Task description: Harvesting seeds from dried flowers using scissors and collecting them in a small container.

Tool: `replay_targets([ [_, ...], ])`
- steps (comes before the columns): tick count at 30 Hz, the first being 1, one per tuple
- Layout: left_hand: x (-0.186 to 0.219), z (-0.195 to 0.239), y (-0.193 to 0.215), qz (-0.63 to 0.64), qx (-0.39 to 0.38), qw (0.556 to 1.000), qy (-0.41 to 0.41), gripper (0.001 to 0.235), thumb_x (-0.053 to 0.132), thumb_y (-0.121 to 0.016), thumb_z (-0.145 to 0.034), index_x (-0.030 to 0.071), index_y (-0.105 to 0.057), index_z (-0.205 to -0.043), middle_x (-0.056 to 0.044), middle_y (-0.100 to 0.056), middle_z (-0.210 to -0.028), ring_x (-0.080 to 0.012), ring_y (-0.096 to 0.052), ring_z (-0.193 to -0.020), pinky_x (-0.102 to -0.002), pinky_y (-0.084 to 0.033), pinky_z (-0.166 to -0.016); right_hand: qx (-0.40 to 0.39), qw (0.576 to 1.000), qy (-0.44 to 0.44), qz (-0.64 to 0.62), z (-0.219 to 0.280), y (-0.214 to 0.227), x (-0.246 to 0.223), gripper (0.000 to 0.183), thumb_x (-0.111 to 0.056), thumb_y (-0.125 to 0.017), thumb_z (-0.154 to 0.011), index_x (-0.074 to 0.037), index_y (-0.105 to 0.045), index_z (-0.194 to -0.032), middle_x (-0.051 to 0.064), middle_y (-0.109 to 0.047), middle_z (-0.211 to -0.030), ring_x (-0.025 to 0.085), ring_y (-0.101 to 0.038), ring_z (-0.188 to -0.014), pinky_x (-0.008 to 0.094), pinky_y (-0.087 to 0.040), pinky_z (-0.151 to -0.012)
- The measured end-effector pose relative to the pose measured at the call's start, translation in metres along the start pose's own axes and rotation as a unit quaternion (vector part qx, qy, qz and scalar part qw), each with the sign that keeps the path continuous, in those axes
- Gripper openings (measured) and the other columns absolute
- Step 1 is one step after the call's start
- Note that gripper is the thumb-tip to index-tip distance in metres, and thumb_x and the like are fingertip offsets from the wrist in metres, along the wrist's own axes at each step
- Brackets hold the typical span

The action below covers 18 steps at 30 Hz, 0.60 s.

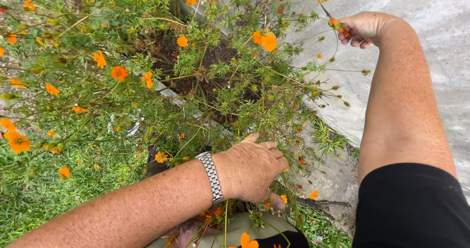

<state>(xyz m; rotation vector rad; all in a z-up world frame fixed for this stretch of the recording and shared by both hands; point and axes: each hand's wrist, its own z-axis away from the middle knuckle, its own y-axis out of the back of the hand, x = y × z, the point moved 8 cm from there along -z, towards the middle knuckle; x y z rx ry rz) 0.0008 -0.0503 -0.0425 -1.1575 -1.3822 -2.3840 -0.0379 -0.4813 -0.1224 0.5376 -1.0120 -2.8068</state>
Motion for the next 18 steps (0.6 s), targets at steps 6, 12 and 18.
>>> replay_targets([
  [6,0.000,-0.003,0.001,-0.005,0.028,1.000,-0.006,0.072,0.069,-0.069,-0.079,0.009,-0.068,-0.118,-0.007,-0.069,-0.123,-0.0299,-0.054,-0.126,-0.065,-0.031,-0.112,-0.007,0.999,0.011,0.029,-0.020,0.007,0.018,0.045,-0.035,-0.057,-0.112,-0.003,-0.067,-0.082,0.011,-0.056,-0.063,0.020,-0.043,-0.053,0.039,-0.035,-0.049],
  [12,0.006,-0.001,0.013,0.002,-0.035,0.999,0.013,0.080,0.068,-0.064,-0.083,0.010,-0.058,-0.137,-0.009,-0.061,-0.142,-0.0321,-0.034,-0.150,-0.062,-0.020,-0.121,0.073,0.993,-0.043,0.080,0.047,0.027,0.012,0.059,-0.060,-0.059,-0.108,-0.002,-0.070,-0.103,0.017,-0.065,-0.092,0.030,-0.053,-0.085,0.046,-0.043,-0.078],
  [18,0.000,-0.002,0.029,0.024,0.045,0.999,-0.012,0.081,0.062,-0.068,-0.084,0.012,-0.049,-0.145,-0.013,-0.059,-0.143,-0.0345,-0.042,-0.144,-0.061,-0.029,-0.117,0.236,0.940,-0.082,0.231,0.117,0.062,0.005,0.045,-0.048,-0.070,-0.109,-0.005,-0.077,-0.119,0.022,-0.078,-0.098,0.039,-0.069,-0.101,0.066,-0.047,-0.098],
])
